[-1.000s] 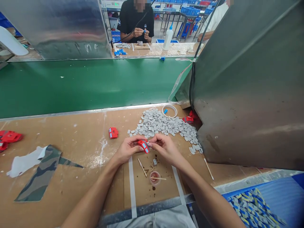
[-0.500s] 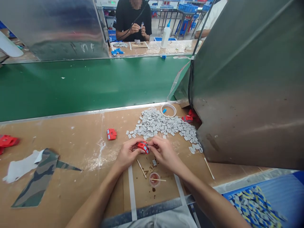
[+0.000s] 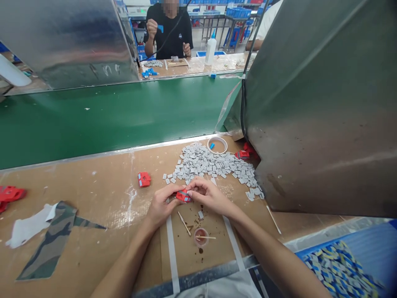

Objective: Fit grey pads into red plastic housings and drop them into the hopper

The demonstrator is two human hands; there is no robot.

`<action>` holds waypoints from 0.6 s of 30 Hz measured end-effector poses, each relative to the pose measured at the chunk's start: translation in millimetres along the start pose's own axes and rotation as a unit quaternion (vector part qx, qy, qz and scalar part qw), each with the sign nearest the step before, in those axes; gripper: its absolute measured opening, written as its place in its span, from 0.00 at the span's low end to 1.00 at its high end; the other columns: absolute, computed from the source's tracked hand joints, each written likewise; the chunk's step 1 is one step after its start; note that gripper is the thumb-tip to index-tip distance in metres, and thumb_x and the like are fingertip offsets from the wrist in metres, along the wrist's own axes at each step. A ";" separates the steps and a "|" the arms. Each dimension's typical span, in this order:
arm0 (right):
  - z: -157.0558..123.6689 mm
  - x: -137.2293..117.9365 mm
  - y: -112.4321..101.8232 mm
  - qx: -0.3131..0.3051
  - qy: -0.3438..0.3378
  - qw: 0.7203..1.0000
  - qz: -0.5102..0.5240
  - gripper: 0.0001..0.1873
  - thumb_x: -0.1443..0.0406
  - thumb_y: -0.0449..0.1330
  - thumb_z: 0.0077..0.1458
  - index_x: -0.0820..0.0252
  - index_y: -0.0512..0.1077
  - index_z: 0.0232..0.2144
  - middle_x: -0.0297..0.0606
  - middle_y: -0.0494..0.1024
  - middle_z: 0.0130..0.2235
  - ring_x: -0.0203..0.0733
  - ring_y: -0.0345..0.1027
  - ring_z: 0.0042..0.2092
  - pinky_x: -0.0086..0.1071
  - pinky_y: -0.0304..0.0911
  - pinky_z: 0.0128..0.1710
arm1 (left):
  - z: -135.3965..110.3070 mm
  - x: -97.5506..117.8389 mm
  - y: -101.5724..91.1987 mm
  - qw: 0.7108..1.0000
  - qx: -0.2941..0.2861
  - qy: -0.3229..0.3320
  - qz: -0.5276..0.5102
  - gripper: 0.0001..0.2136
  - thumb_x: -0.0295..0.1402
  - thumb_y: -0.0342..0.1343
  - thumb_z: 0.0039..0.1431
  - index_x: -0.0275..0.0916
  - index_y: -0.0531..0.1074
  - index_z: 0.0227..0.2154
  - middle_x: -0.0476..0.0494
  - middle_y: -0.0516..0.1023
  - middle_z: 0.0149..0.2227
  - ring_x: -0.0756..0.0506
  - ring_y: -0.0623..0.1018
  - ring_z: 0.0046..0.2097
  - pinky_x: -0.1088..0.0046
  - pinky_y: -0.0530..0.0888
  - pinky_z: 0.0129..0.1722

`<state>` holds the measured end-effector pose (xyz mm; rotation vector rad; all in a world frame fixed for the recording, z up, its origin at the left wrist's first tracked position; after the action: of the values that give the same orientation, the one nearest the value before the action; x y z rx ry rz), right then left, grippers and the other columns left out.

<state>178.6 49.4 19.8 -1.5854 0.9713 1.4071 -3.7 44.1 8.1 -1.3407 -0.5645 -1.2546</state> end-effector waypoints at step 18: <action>-1.2 4.3 8.6 -0.064 0.037 0.989 0.130 0.18 0.51 0.64 0.55 0.61 0.72 0.32 0.30 0.69 0.28 0.32 0.58 0.27 0.27 0.53 0.27 | -6.7 27.7 -9.2 0.952 -0.013 0.209 0.224 0.13 0.21 0.52 0.63 0.39 0.74 0.47 0.41 0.81 0.37 0.46 0.80 0.37 0.74 0.77 0.36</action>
<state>171.6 44.8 15.0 -1.6602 1.1880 1.6258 -5.5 30.7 34.9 -1.0958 0.0572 -1.1186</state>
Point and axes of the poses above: each hand's wrist, its own z-axis towards the middle knuckle, its own y-axis out of the palm, x = y × z, the point moved 3 cm from there along z, towards the middle knuckle
